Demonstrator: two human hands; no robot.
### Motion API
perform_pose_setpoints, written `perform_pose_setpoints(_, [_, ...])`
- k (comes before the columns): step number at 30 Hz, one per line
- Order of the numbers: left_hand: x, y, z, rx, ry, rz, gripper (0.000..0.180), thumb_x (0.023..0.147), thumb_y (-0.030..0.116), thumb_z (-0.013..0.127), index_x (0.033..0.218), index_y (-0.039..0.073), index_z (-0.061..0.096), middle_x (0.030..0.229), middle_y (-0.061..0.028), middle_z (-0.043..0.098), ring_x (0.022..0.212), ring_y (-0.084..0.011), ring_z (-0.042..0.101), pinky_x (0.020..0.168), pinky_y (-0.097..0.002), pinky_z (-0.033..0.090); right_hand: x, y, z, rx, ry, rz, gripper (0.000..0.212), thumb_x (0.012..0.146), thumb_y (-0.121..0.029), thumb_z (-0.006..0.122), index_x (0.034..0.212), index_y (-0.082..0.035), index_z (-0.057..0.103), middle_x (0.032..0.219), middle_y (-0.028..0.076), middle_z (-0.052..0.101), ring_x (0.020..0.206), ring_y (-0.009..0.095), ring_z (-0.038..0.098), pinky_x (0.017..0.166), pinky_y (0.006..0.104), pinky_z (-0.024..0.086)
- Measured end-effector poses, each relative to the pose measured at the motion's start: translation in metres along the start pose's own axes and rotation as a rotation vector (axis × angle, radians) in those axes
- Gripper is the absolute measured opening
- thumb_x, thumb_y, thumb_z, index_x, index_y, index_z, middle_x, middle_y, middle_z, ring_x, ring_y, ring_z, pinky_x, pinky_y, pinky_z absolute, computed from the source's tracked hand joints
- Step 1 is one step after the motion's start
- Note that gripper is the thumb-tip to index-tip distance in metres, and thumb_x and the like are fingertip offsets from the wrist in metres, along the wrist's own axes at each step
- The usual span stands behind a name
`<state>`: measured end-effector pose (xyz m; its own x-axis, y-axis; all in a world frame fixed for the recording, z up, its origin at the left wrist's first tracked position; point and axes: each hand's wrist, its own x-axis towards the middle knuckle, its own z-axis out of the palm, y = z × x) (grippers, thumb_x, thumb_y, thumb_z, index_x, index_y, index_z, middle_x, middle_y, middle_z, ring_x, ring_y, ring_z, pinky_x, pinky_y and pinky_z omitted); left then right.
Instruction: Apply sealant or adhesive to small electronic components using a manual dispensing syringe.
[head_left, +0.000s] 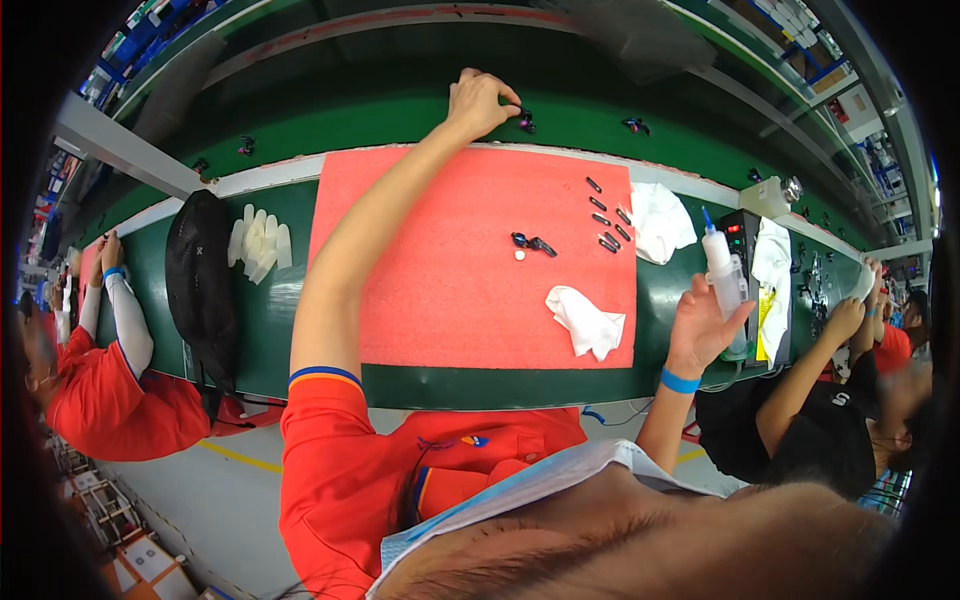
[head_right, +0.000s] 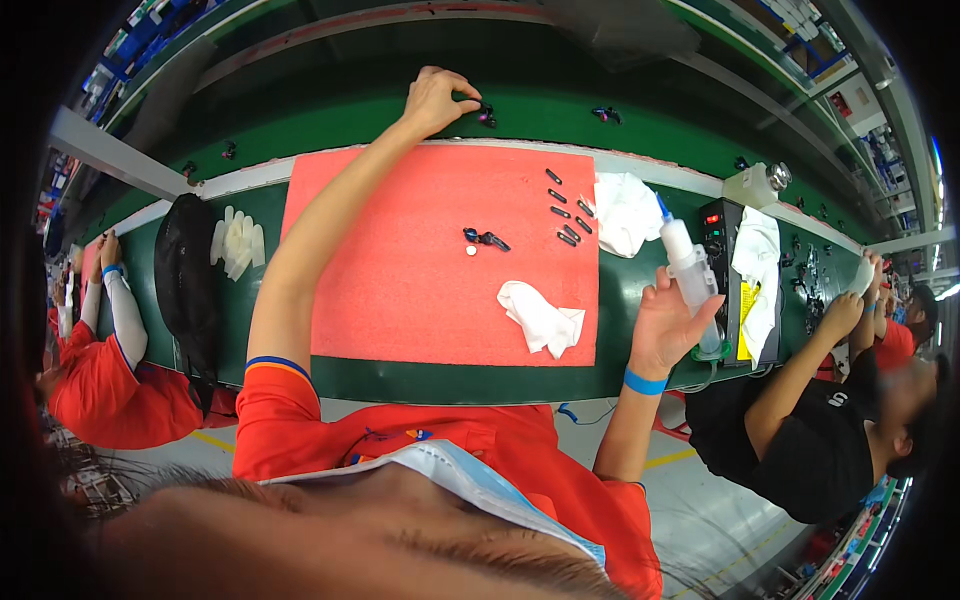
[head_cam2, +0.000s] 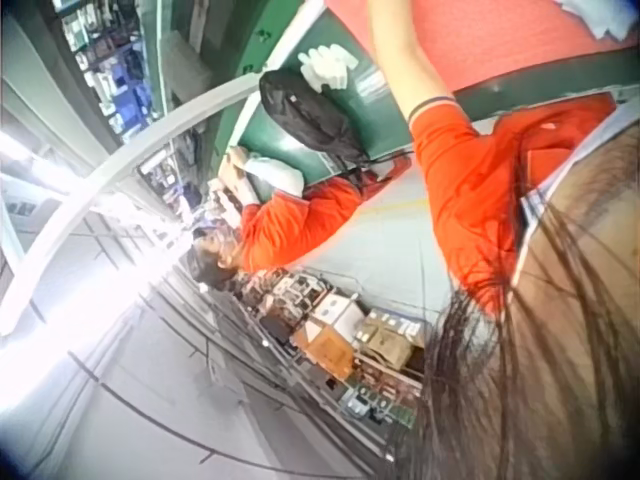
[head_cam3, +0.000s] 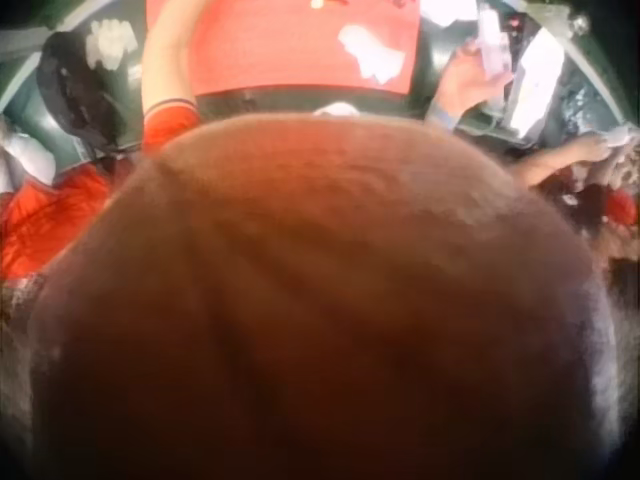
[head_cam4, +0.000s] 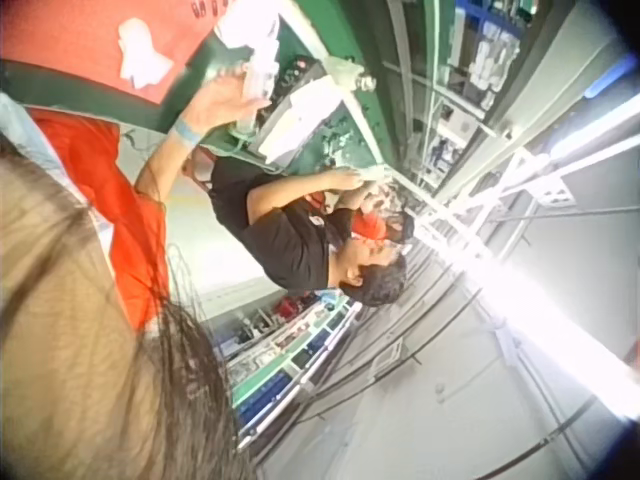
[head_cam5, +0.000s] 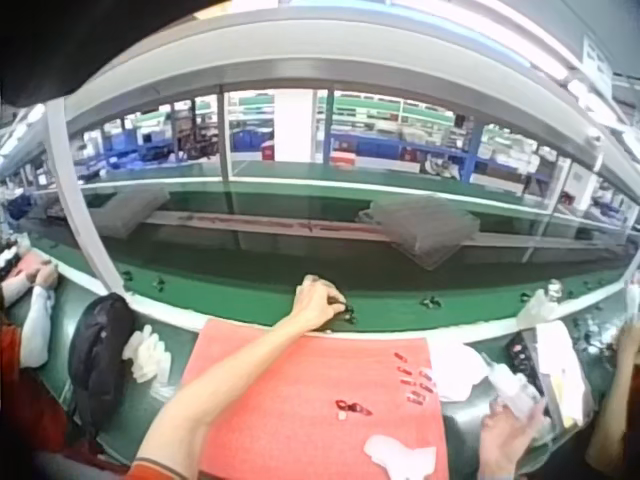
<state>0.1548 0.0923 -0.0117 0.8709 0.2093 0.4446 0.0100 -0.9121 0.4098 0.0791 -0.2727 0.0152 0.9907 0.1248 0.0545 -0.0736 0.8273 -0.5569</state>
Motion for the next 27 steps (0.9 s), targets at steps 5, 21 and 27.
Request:
perform_pose_setpoints(5, [0.003,-0.01,-0.016,0.061,-0.005,0.038,0.017,0.066,0.018,0.064,0.081,0.01,0.065,0.087,-0.0077,0.06,0.089,-0.025,0.051,0.076,-0.0334,0.042,0.014,-0.004,0.01,-0.232,-0.126,-0.208,0.063,0.076,-0.049,0.05,0.116,-0.003,0.037,0.099,0.011,0.051,0.074,0.018,0.051,0.055,0.0249,0.042])
perform_pose_setpoints(21, [0.002,-0.014,-0.041,0.108,-0.218,-0.028,0.01,0.069,0.011,0.06,0.073,0.002,0.062,0.067,-0.0116,0.06,0.064,-0.0203,0.059,0.058,-0.0281,0.046,0.012,0.025,0.047,-0.512,-0.267,-0.267,0.07,0.07,-0.044,0.059,0.119,-0.004,0.032,0.099,0.015,0.051,0.066,0.017,0.052,0.049,0.024,0.04])
perform_pose_setpoints(27, [-0.053,0.039,-0.084,-0.62,-0.411,-0.326,0.01,0.075,0.012,0.056,0.075,0.002,0.058,0.063,-0.0039,0.056,0.056,-0.0082,0.053,0.051,-0.019,0.041,0.001,0.044,0.057,-0.29,-0.181,0.102,0.069,0.067,-0.043,0.061,0.117,-0.003,0.033,0.096,0.014,0.051,0.066,0.018,0.052,0.049,0.0248,0.041])
